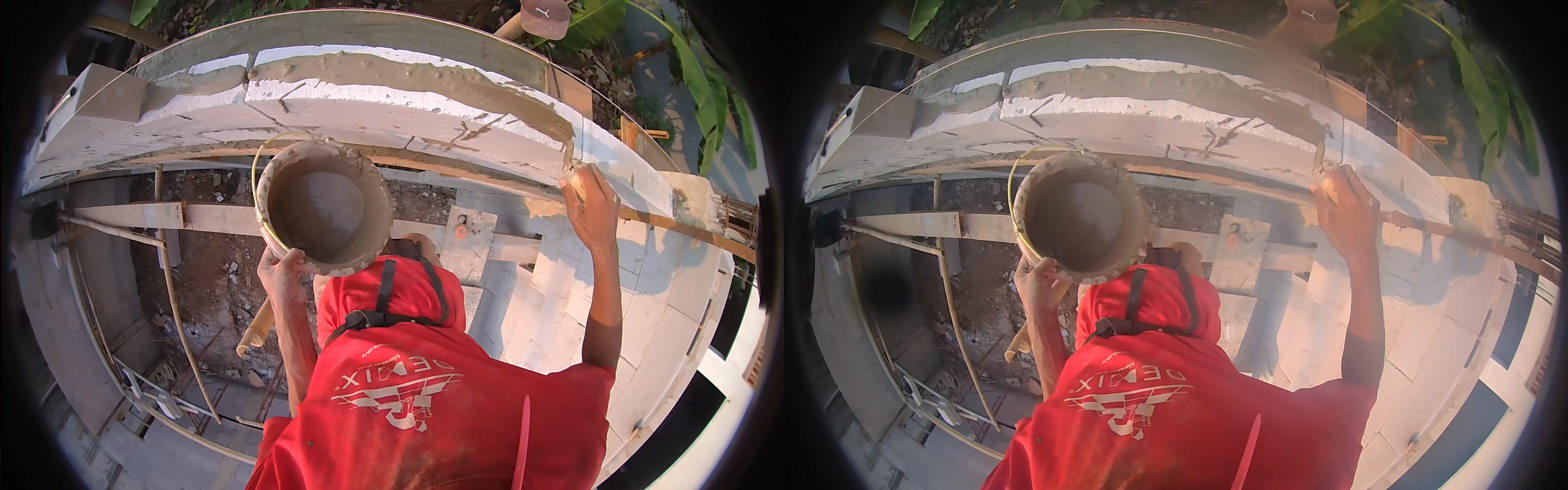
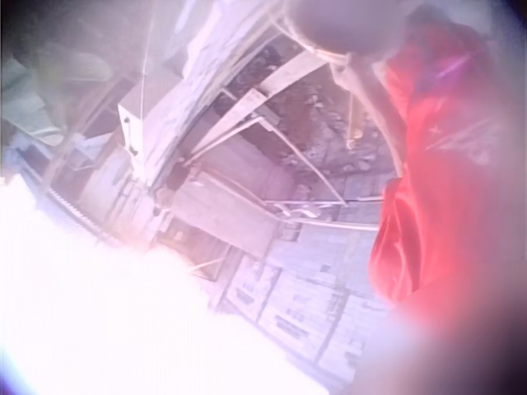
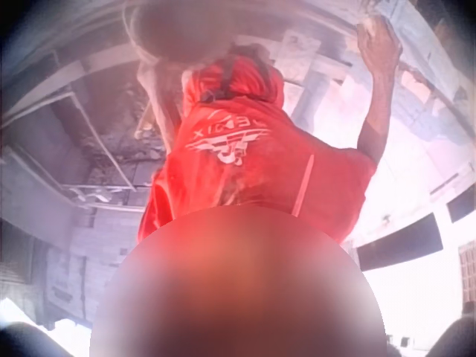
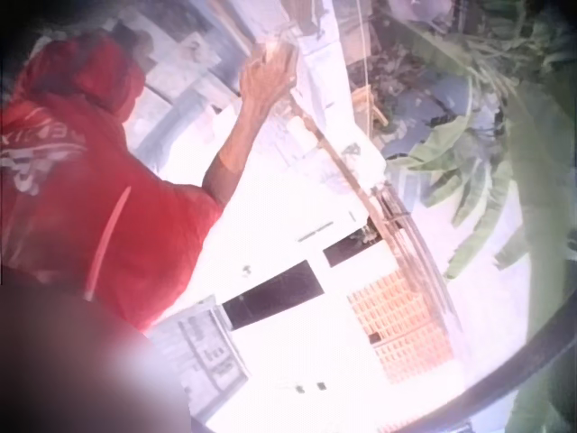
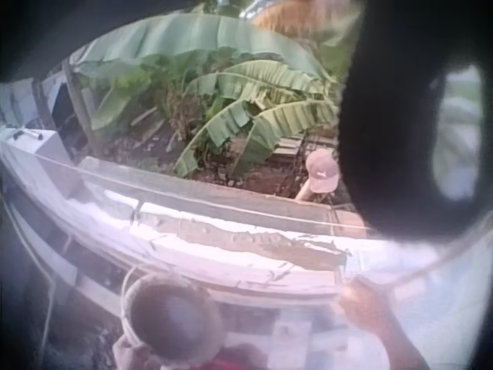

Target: The person applies cement mortar to a wall using a trowel, then places white blocks onto the mortar bed and taps them into position with a hammer. The person repeats this process along the wall.

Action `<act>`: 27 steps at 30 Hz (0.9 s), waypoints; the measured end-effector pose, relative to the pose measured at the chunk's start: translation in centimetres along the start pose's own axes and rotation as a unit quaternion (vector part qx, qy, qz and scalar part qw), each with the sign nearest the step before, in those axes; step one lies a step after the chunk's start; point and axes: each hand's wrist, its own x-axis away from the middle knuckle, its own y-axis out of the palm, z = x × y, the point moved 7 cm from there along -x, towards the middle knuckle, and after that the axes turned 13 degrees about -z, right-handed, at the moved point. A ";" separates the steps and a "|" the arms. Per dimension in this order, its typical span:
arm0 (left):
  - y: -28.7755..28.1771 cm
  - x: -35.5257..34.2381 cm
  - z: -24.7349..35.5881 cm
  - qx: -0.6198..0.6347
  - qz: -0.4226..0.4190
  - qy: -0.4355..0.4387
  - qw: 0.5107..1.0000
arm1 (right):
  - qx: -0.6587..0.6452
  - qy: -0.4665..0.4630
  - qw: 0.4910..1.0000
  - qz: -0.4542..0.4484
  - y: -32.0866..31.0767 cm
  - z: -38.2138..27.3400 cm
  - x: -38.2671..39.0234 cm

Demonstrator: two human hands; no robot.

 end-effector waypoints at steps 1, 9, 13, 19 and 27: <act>0.3 0.0 0.0 0.012 -0.006 0.003 1.000 | -0.048 -0.027 0.998 -0.016 0.9 -1.8 -0.3; -0.2 0.5 -0.2 0.004 0.012 -0.001 1.000 | -0.721 0.102 0.653 -0.207 7.3 -12.0 0.2; -1.2 0.7 -0.6 0.032 0.023 -0.012 0.999 | -0.771 0.143 0.603 -0.151 6.9 -12.3 1.2; -4.0 0.0 -0.2 0.012 0.052 -0.011 0.998 | -0.771 0.205 0.593 -0.112 7.5 -13.0 1.6; -9.5 -1.0 1.4 0.004 0.075 -0.022 0.997 | -0.785 0.131 0.563 -0.223 10.2 -27.0 -3.7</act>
